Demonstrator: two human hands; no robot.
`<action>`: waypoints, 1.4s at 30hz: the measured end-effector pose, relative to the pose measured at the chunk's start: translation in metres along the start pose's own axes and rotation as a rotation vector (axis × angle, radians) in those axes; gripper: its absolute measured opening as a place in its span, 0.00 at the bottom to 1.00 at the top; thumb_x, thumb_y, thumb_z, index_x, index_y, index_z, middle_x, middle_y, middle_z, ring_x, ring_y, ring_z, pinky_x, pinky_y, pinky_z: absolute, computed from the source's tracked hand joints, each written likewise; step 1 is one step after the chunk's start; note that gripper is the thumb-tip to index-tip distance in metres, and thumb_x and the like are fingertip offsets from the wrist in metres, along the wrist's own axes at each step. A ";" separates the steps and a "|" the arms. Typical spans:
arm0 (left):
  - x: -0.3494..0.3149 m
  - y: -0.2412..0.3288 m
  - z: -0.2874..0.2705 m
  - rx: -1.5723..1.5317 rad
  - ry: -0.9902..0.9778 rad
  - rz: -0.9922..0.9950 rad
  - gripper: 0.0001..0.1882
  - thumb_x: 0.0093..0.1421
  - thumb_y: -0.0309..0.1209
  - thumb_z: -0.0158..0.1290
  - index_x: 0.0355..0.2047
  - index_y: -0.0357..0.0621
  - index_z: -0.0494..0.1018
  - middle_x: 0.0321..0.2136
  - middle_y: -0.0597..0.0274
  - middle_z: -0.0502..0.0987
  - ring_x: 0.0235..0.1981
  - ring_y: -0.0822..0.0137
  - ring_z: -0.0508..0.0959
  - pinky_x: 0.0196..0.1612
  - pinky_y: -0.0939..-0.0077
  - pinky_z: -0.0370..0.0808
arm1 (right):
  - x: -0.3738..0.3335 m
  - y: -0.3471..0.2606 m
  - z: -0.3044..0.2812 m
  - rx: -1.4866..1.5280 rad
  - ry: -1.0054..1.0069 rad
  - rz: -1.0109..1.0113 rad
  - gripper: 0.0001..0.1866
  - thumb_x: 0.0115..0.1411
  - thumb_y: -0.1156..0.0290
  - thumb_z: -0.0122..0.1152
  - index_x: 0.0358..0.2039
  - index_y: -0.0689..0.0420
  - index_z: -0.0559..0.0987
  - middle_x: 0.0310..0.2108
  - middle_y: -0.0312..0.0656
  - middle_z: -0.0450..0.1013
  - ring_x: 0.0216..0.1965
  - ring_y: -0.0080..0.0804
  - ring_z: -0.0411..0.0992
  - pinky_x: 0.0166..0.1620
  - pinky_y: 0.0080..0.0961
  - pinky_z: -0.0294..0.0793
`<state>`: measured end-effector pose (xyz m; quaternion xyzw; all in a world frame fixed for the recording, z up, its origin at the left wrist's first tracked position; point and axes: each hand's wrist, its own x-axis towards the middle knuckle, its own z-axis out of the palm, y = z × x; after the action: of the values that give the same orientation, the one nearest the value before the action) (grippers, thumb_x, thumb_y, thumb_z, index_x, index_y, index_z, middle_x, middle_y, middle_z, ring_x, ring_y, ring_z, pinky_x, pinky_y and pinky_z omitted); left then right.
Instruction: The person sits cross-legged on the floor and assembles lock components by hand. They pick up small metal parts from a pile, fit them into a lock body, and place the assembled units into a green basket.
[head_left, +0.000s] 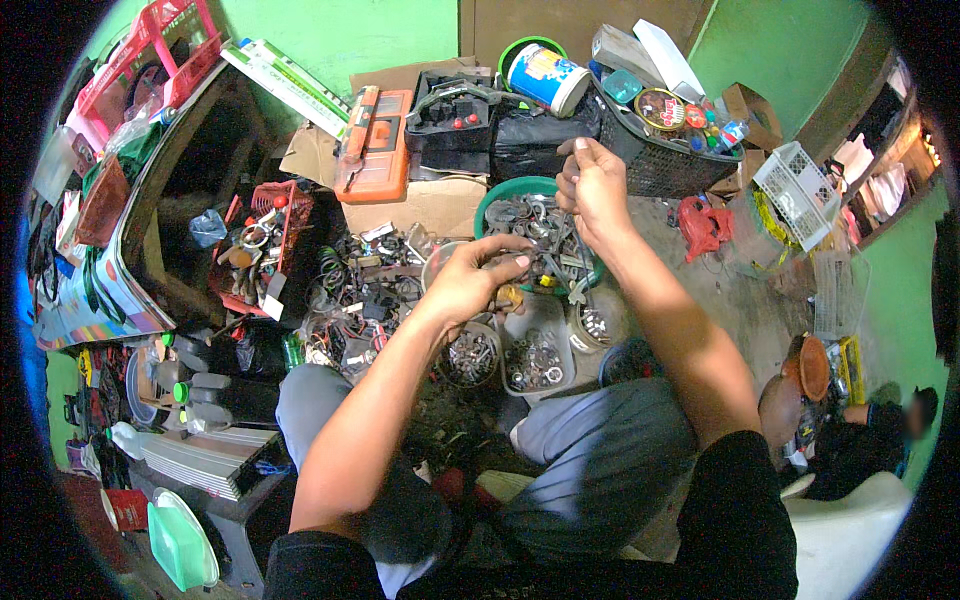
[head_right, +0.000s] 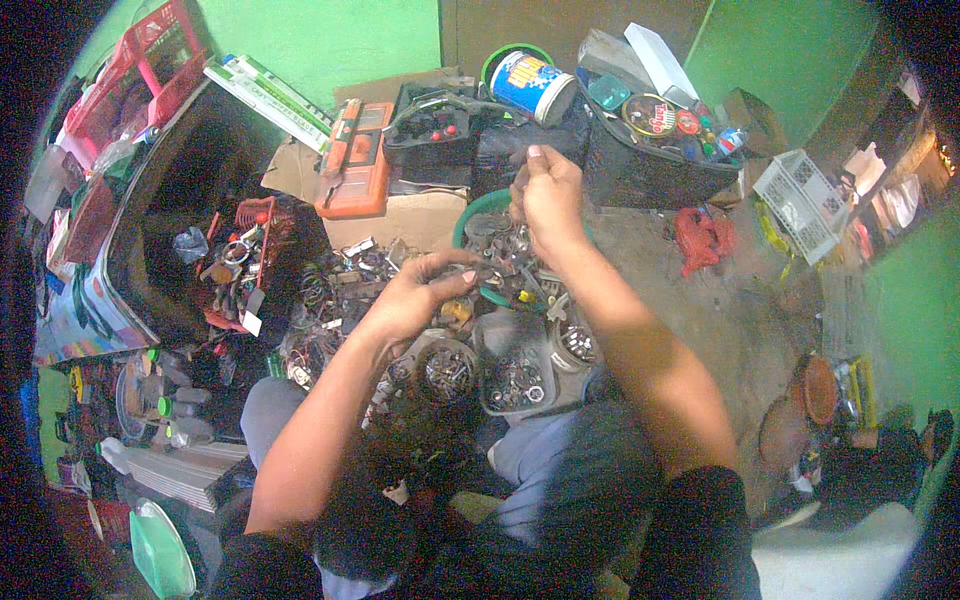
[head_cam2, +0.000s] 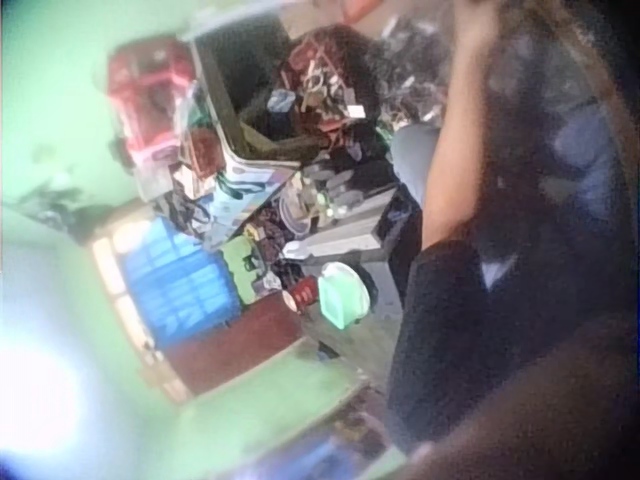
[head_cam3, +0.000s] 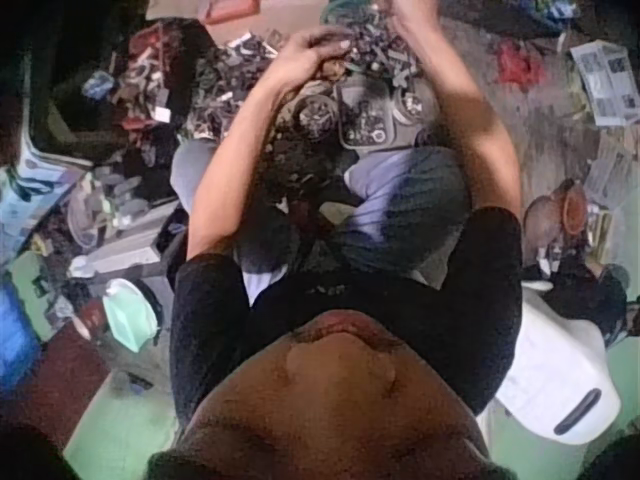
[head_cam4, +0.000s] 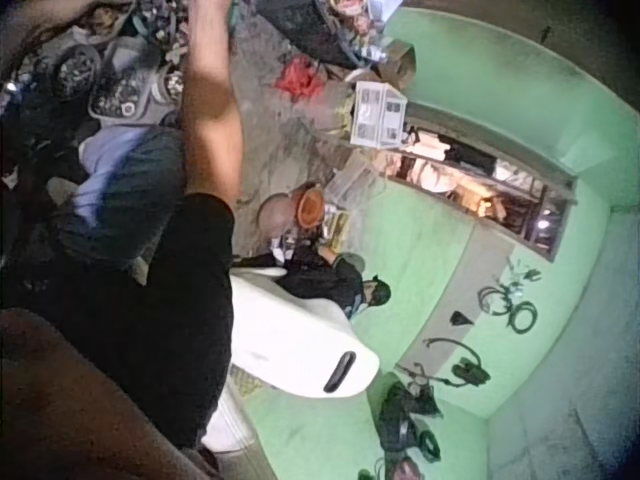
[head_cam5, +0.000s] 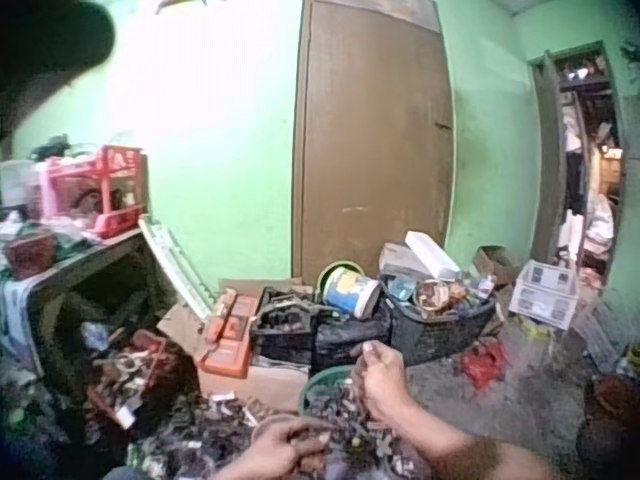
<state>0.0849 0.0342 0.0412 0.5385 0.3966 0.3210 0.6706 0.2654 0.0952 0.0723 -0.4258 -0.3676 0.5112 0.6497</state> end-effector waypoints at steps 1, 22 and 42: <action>0.001 0.002 0.002 -0.043 -0.004 -0.027 0.15 0.62 0.32 0.53 0.48 0.41 0.73 0.40 0.58 0.77 0.41 0.68 0.76 0.43 0.73 0.73 | 0.005 0.003 -0.006 -0.021 0.033 0.007 0.13 0.70 0.64 0.42 0.34 0.59 0.70 0.14 0.28 0.52 0.12 0.16 0.48 0.15 0.17 0.45; 0.045 -0.018 0.015 -0.338 0.105 -0.058 0.17 0.60 0.21 0.45 0.49 0.42 0.70 0.30 0.58 0.76 0.20 0.68 0.77 0.15 0.77 0.69 | 0.073 0.063 -0.010 -0.766 0.666 -0.379 0.11 0.60 0.71 0.50 0.24 0.64 0.74 0.25 0.60 0.73 0.32 0.63 0.72 0.37 0.50 0.66; 0.051 -0.033 0.011 0.291 0.595 0.589 0.14 0.56 0.20 0.52 0.43 0.40 0.70 0.31 0.56 0.78 0.33 0.68 0.77 0.40 0.73 0.72 | 0.083 0.082 -0.011 -0.539 0.678 -0.256 0.12 0.62 0.72 0.51 0.25 0.67 0.75 0.21 0.49 0.73 0.24 0.40 0.72 0.31 0.39 0.70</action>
<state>0.1196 0.0657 0.0006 0.6015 0.4429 0.5803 0.3246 0.2644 0.1840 -0.0042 -0.6744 -0.3035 0.1443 0.6574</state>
